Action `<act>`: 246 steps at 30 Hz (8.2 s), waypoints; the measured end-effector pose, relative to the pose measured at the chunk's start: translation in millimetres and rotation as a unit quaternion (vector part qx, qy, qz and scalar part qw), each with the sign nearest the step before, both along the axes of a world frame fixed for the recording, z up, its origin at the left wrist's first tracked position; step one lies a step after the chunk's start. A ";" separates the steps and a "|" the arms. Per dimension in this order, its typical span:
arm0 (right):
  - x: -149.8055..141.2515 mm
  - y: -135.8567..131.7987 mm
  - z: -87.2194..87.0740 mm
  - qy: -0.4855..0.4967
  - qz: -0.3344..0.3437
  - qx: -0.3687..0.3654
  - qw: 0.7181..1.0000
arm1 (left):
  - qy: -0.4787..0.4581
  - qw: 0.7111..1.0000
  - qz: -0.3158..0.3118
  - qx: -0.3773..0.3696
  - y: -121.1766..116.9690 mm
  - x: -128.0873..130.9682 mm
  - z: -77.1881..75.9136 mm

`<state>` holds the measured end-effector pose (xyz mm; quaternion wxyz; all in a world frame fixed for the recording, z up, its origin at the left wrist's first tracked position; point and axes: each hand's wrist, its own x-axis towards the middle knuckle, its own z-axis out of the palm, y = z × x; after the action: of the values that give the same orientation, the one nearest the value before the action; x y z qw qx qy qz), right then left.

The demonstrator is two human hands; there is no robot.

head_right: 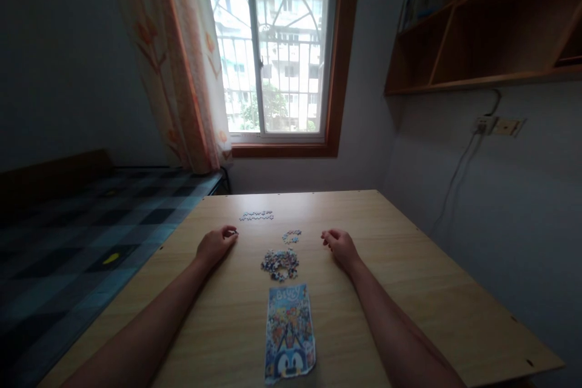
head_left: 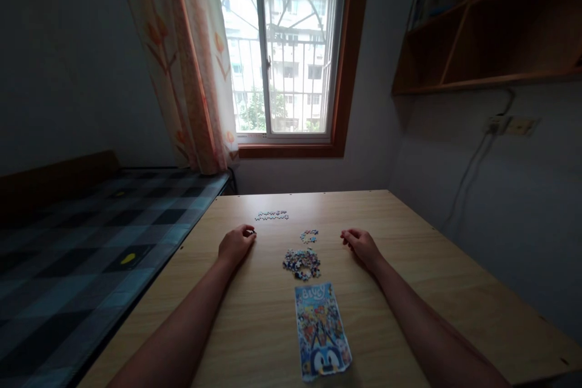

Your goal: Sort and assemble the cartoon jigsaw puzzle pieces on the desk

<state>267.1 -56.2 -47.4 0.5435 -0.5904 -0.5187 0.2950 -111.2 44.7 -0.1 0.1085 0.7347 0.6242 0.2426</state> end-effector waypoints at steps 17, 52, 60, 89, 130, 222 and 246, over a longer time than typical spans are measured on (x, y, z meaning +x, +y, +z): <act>0.1 0.2 -3.1 -0.178 -0.013 0.028 0.984 | 0.042 0.999 0.007 0.020 -0.2 0.8 -5.5; -18.5 -2.8 3.8 -0.436 -0.094 0.005 0.895 | 0.087 0.995 0.008 0.045 0.4 4.5 -7.5; -19.7 -1.9 4.8 -0.442 -0.107 -0.007 0.891 | 0.092 0.995 0.018 0.038 0.9 6.2 -4.5; -20.6 -6.5 10.6 -0.444 -0.110 -0.030 0.889 | 0.114 0.992 0.020 0.042 3.1 6.9 -8.0; -21.2 -12.1 12.0 -0.445 -0.113 -0.033 0.888 | 0.115 0.992 0.024 0.043 1.0 8.0 -7.0; -9.6 -11.9 11.5 -0.344 -0.014 -0.025 0.938 | 0.146 0.984 0.014 0.097 27.4 17.1 -24.1; -57.7 -47.7 26.5 -0.311 0.213 0.110 0.920 | 0.113 0.988 0.027 0.103 2.7 17.4 -12.8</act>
<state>209.4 -103.9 -20.9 0.3408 -0.4648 -0.8041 0.1461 -93.8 47.4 -12.9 -0.0456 0.7473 0.6238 0.2242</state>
